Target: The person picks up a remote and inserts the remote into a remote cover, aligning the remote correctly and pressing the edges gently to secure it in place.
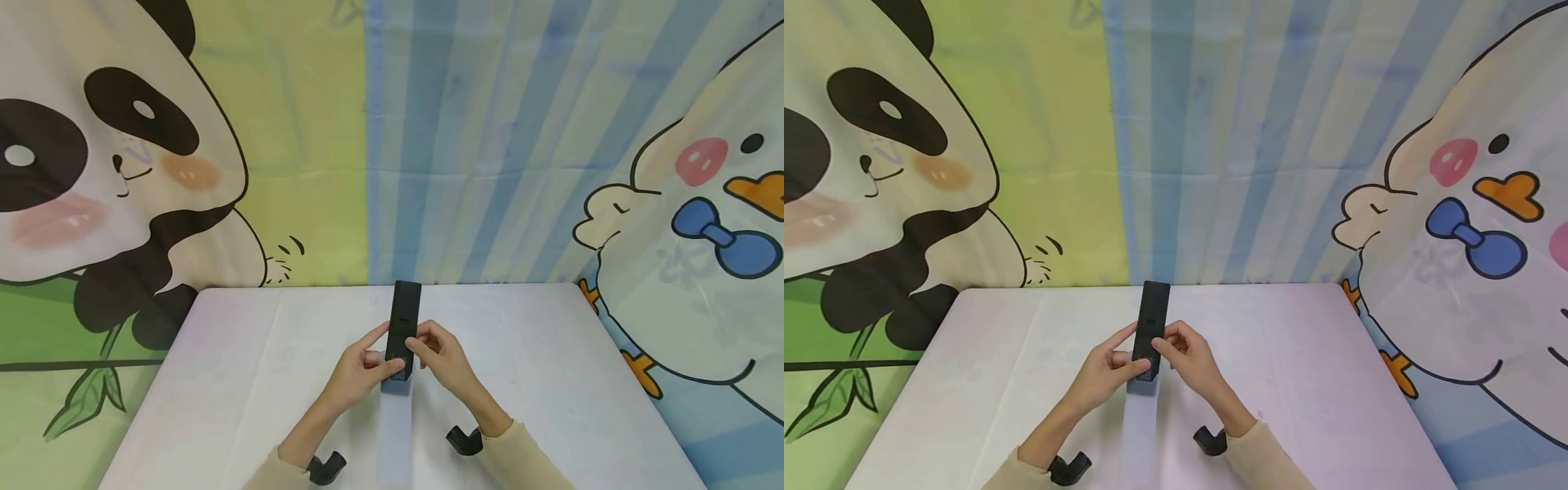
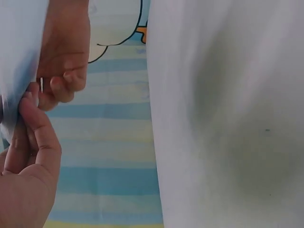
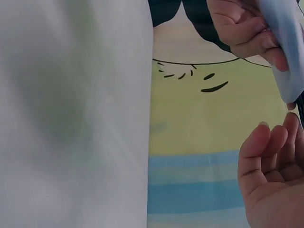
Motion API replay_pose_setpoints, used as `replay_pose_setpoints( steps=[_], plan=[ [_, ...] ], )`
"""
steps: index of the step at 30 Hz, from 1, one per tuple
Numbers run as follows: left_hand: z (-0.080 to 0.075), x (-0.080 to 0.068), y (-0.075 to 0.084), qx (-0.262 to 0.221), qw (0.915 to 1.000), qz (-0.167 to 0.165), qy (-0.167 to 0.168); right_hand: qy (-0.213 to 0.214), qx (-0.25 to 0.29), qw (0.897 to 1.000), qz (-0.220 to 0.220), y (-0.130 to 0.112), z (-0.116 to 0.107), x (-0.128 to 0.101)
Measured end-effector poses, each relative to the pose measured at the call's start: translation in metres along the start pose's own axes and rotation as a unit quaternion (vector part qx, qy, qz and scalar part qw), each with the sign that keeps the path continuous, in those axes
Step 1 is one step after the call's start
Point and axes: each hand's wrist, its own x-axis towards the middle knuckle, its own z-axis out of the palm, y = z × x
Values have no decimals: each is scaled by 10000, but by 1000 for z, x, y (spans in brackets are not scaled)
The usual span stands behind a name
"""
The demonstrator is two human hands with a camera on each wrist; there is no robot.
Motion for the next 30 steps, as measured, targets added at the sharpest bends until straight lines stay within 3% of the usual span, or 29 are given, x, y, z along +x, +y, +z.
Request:
replay_pose_setpoints(
  steps=[5,8,16,21,30],
  plan=[
    [6,1,-2,92,9993,66,-355,-103,600,9976,329,-1,1,1],
    [7,0,-3,60,9990,125,-426,-66,733,9970,258,-2,0,1],
    [-3,-7,-13,-715,9957,-356,-467,279,679,9973,-26,-5,-6,4],
    [-4,-8,-9,-431,9983,44,-402,187,616,9979,-32,-7,-7,3],
    [-5,-8,-3,-126,9980,612,-54,-641,96,9978,-97,-10,-12,1]
  ],
)
